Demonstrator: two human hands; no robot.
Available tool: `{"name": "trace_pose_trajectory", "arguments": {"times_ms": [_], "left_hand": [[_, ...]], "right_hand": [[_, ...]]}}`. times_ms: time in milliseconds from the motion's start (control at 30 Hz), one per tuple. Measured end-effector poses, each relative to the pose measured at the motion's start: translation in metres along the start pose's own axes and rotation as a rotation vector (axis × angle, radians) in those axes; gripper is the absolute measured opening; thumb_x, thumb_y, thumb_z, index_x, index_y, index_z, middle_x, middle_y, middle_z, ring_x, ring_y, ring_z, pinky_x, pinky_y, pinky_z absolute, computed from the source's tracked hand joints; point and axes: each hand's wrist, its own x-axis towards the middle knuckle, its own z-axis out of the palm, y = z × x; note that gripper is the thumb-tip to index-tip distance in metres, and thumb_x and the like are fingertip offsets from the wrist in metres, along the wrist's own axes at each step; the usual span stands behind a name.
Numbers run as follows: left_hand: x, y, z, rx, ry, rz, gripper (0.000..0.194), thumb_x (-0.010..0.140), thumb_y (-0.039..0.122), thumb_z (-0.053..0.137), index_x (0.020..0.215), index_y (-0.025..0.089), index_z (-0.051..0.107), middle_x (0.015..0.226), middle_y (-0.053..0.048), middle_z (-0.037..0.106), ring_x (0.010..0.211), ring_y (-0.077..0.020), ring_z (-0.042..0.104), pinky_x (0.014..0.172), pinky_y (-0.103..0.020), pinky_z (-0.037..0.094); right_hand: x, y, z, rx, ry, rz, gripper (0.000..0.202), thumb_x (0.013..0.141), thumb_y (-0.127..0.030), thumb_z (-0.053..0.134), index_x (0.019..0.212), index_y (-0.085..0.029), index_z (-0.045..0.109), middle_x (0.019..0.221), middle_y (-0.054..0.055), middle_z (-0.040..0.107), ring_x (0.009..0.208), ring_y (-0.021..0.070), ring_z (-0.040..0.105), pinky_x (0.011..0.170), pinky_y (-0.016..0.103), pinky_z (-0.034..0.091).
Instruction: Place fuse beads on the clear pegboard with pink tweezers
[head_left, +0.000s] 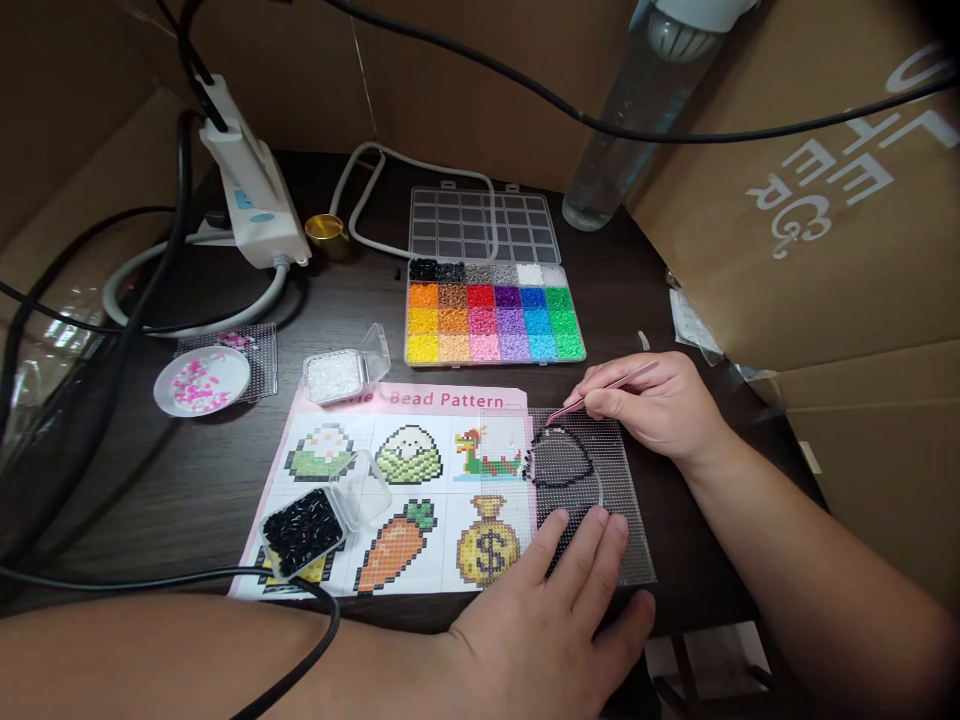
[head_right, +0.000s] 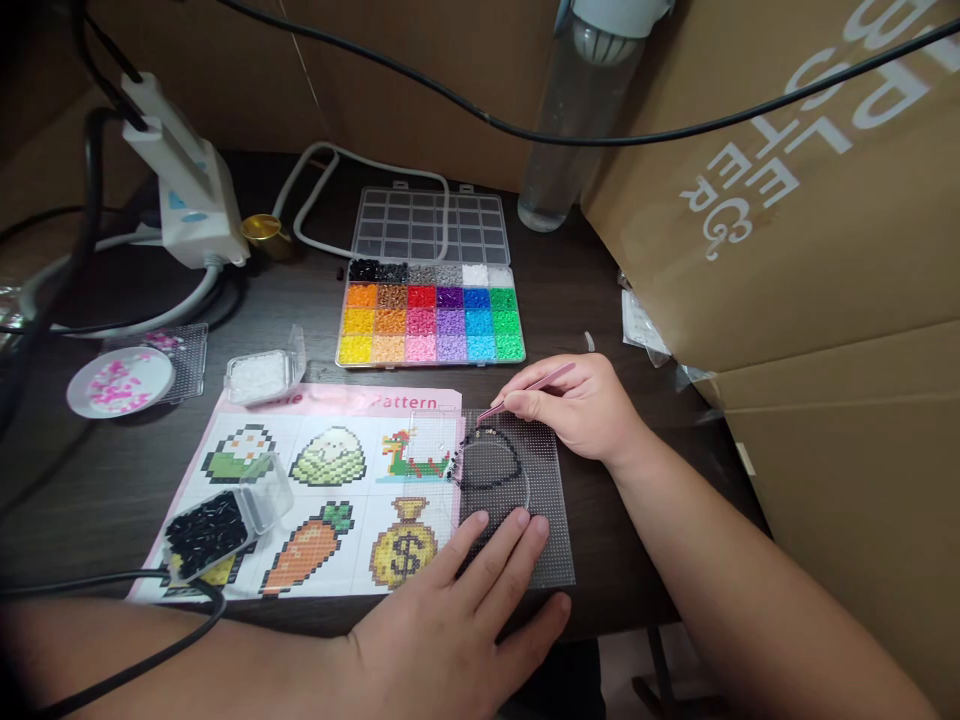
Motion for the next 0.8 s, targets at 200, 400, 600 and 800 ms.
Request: {"name": "trace_pose_trajectory", "arguments": {"times_ms": [200,400,600,800], "left_hand": [[0.0018,-0.0001,0.0002,-0.007,0.007,-0.007,0.043,0.097,0.039,0.039,0.135,0.034,0.058,0.146,-0.013,0.052,0.137,-0.0310,0.047,0.110,-0.049,0.018],[-0.0012,0.0039,-0.0053,0.029,-0.023,-0.001,0.045,0.098,0.035,0.034,0.138,0.035,0.055,0.147,-0.013,0.050,0.137,-0.0297,0.048,0.109,-0.047,0.026],[-0.0026,0.0045,-0.0066,0.072,-0.014,-0.013,0.044,0.098,0.037,0.034,0.138,0.036,0.054,0.148,-0.012,0.051,0.135,-0.0290,0.049,0.107,-0.046,0.033],[-0.0023,0.0032,-0.0065,0.055,-0.030,0.005,0.045,0.098,0.038,0.035,0.139,0.034,0.053,0.148,-0.014,0.049,0.136,-0.0300,0.048,0.109,-0.047,0.030]], "right_hand": [[-0.0003,0.0003,0.0000,-0.018,-0.003,0.006,0.012,0.078,-0.033,0.078,0.078,-0.021,0.079,0.078,0.005,0.078,0.071,0.0175,0.074,0.063,0.025,0.060],[-0.0047,-0.0001,-0.0011,-0.130,0.008,0.011,0.010,0.078,-0.035,0.078,0.077,-0.026,0.080,0.077,0.003,0.078,0.069,0.0187,0.073,0.062,0.027,0.061],[-0.0072,0.0060,-0.0012,-0.157,0.039,-0.015,0.009,0.078,-0.039,0.077,0.077,-0.031,0.080,0.077,0.002,0.077,0.069,0.0210,0.073,0.061,0.030,0.061],[-0.0074,0.0062,-0.0027,-0.123,0.032,0.000,0.006,0.078,-0.037,0.078,0.078,-0.031,0.080,0.079,0.001,0.077,0.073,0.0207,0.073,0.064,0.031,0.061]]}}
